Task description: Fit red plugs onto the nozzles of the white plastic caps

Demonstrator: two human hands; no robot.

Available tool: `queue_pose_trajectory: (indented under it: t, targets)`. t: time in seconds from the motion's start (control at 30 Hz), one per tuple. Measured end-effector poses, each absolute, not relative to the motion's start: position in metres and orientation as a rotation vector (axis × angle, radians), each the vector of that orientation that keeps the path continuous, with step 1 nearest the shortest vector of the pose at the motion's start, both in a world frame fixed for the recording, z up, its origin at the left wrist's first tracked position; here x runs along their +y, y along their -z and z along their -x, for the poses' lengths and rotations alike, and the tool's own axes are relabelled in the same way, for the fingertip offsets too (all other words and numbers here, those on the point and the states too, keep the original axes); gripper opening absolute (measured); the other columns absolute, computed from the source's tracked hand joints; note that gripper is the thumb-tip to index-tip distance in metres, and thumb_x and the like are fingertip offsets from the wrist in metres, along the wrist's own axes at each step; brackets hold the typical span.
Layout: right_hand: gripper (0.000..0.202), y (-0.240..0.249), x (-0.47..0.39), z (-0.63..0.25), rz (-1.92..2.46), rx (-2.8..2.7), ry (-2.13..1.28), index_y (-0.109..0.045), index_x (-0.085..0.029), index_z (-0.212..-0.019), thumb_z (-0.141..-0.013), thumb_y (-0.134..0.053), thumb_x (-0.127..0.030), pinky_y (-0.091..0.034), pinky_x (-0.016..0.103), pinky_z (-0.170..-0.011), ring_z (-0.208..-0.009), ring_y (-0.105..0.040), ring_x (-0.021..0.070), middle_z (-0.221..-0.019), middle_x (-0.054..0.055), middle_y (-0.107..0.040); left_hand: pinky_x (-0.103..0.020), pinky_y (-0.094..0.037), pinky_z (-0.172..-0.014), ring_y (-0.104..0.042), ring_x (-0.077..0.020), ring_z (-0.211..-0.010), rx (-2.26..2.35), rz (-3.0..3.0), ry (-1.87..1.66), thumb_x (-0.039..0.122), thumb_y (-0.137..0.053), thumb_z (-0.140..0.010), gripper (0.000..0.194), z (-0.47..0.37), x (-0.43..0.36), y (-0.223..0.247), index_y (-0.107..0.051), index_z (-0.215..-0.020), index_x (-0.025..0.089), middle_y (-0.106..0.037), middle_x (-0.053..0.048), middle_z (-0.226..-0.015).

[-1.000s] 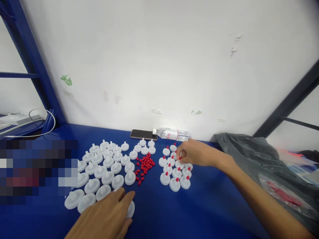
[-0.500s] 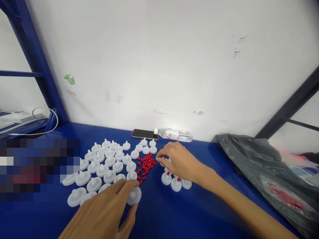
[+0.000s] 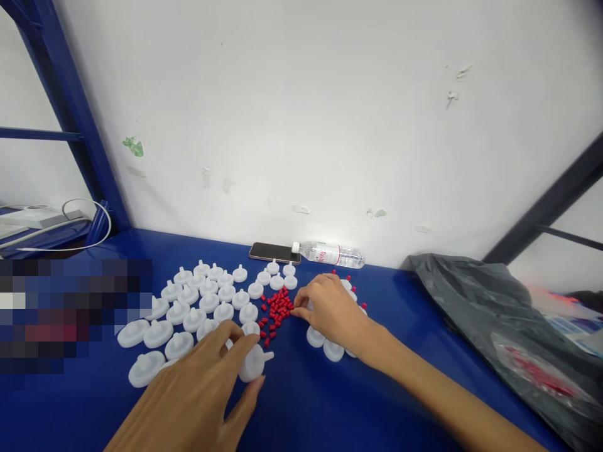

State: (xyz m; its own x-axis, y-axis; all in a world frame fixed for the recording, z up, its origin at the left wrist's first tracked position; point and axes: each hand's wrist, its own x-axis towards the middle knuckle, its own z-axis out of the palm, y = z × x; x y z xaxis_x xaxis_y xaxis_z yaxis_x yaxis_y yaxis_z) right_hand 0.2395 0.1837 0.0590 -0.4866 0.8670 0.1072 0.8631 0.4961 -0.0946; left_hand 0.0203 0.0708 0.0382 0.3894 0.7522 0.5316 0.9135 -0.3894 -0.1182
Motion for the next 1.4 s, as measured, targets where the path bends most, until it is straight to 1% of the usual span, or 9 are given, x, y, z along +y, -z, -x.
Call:
queue_pose_trajectory:
  t: [0.17, 0.5, 0.63, 0.73, 0.87, 1.1, 1.17, 1.27, 1.4]
  targets:
    - [0.01, -0.059, 0.185, -0.238, 1.541, -2.587, -0.02, -0.081, -0.022, -0.096, -0.091, -0.077, -0.03, -0.041, 0.043, -0.102, -0.102, -0.07, 0.0287, -0.091, 0.007, -0.081, -0.034, -0.068, -0.068, -0.082, -0.0279, -0.087, -1.455, 2.249, 0.597, 0.034, -0.05, -0.093, 0.04, -0.02, 0.075, -0.035, -0.08, -0.115, 0.021, -0.083, -0.008, -0.107]
    - [0.012, -0.056, 0.188, -0.239, 1.477, -2.598, -0.112, -0.08, -0.021, -0.086, -0.092, -0.071, -0.016, -0.042, 0.042, -0.101, -0.096, -0.072, 0.0268, -0.089, 0.007, -0.081, -0.028, -0.064, -0.061, -0.082, -0.0266, -0.087, -1.561, 2.389, 0.606, 0.029, -0.05, -0.092, 0.037, -0.02, 0.075, -0.037, -0.08, -0.114, 0.028, -0.084, -0.004, -0.104]
    - [0.012, -0.075, 0.18, -0.244, 1.408, -2.558, -0.209, -0.077, -0.02, -0.095, -0.099, -0.065, -0.019, -0.047, 0.034, -0.088, -0.088, -0.073, 0.0215, -0.091, 0.004, -0.08, -0.03, -0.065, -0.066, -0.081, -0.0266, -0.089, -1.618, 2.359, 0.635, 0.032, -0.049, -0.093, 0.039, -0.019, 0.077, -0.036, -0.078, -0.119, 0.026, -0.083, -0.007, -0.108]
    - [0.012, -0.093, 0.167, -0.246, 1.266, -2.487, -0.448, -0.076, -0.024, -0.098, -0.101, -0.065, -0.028, -0.05, 0.026, -0.079, -0.086, -0.074, 0.0153, -0.098, -0.001, -0.08, -0.035, -0.066, -0.071, -0.081, -0.0268, -0.087, -1.75, 2.327, 0.675, 0.037, -0.045, -0.095, 0.045, -0.021, 0.078, -0.038, -0.076, -0.124, 0.025, -0.082, -0.008, -0.109]
    - [0.005, -0.101, 0.154, -0.243, 0.936, -2.285, -0.916, -0.078, -0.025, -0.095, -0.091, -0.077, -0.028, -0.053, 0.026, -0.085, -0.092, -0.075, 0.0154, -0.096, -0.003, -0.081, -0.038, -0.066, -0.073, -0.081, -0.0278, -0.089, -1.918, 2.325, 0.681, 0.046, -0.041, -0.095, 0.051, -0.023, 0.08, -0.045, -0.075, -0.128, 0.026, -0.081, -0.011, -0.114]
    - [0.005, -0.097, 0.15, -0.241, 0.906, -2.232, -0.974, -0.083, -0.028, -0.091, -0.086, -0.082, -0.027, -0.054, 0.026, -0.08, -0.091, -0.073, 0.0165, -0.093, -0.002, -0.081, -0.042, -0.065, -0.076, -0.079, -0.0317, -0.1, -2.047, 2.345, 0.657, 0.055, -0.04, -0.096, 0.055, -0.024, 0.079, -0.049, -0.071, -0.134, 0.03, -0.077, -0.01, -0.125]
    - [0.005, -0.098, 0.15, -0.241, 0.93, -2.209, -0.955, -0.083, -0.028, -0.09, -0.085, -0.083, -0.029, -0.054, 0.025, -0.076, -0.088, -0.073, 0.0163, -0.092, -0.002, -0.081, -0.036, -0.063, -0.064, -0.079, -0.0296, -0.092, -2.064, 2.344, 0.672, 0.057, -0.04, -0.097, 0.055, -0.024, 0.079, -0.049, -0.071, -0.134, 0.031, -0.077, -0.009, -0.125]
    - [0.006, -0.098, 0.149, -0.24, 0.919, -2.195, -0.922, -0.084, -0.028, -0.089, -0.084, -0.084, -0.032, -0.053, 0.024, -0.073, -0.084, -0.072, 0.0156, -0.088, -0.002, -0.08, -0.03, -0.055, -0.048, -0.071, -0.0187, -0.058, -2.078, 2.389, 0.754, 0.059, -0.041, -0.097, 0.054, -0.025, 0.078, -0.05, -0.07, -0.135, 0.033, -0.077, -0.007, -0.119]
    - [0.005, -0.093, 0.144, -0.235, 0.824, -2.155, -0.855, -0.084, -0.029, -0.09, -0.086, -0.083, -0.031, -0.054, 0.028, -0.08, -0.086, -0.071, 0.0167, -0.087, -0.002, -0.08, -0.028, -0.056, -0.052, -0.065, -0.0145, -0.054, -2.159, 2.518, 0.986, 0.064, -0.047, -0.095, 0.054, -0.025, 0.081, -0.052, -0.072, -0.131, 0.032, -0.079, -0.004, -0.105]
